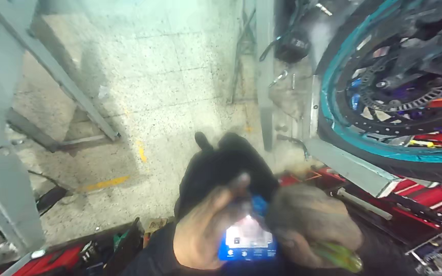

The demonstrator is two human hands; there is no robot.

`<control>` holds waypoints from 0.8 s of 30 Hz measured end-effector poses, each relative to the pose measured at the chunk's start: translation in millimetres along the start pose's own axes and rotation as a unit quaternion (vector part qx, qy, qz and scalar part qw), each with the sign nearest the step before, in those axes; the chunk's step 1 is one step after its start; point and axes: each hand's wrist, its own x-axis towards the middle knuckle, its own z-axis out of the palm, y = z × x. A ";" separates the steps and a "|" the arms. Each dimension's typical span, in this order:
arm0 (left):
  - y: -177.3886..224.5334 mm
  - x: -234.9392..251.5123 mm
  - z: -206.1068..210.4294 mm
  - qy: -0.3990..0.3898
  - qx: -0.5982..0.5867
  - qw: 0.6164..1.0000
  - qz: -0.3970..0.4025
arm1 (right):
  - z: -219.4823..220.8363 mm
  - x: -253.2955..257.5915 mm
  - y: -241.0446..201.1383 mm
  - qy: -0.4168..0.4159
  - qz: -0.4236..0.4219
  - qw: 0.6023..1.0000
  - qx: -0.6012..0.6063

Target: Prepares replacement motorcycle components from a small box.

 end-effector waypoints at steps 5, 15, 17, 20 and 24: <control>-19.1 1.4 4.4 0.000 -0.063 0.998 -0.010 | -11.2 5.9 15.5 0.145 0.133 0.978 0.075; -32.1 27.0 -52.4 0.045 -0.269 0.958 -0.091 | -151.8 29.5 263.9 0.180 0.557 0.779 -0.225; -35.6 37.8 -67.1 0.045 -0.259 0.958 -0.118 | -160.0 30.6 307.3 0.170 0.595 0.725 -0.303; -38.1 56.0 -98.0 0.013 -0.239 0.957 -0.166 | -168.2 34.2 345.8 0.159 0.636 0.637 -0.405; -40.7 106.7 -136.4 0.084 -0.161 0.964 -0.192 | -173.9 67.0 329.5 0.206 0.529 0.720 -0.399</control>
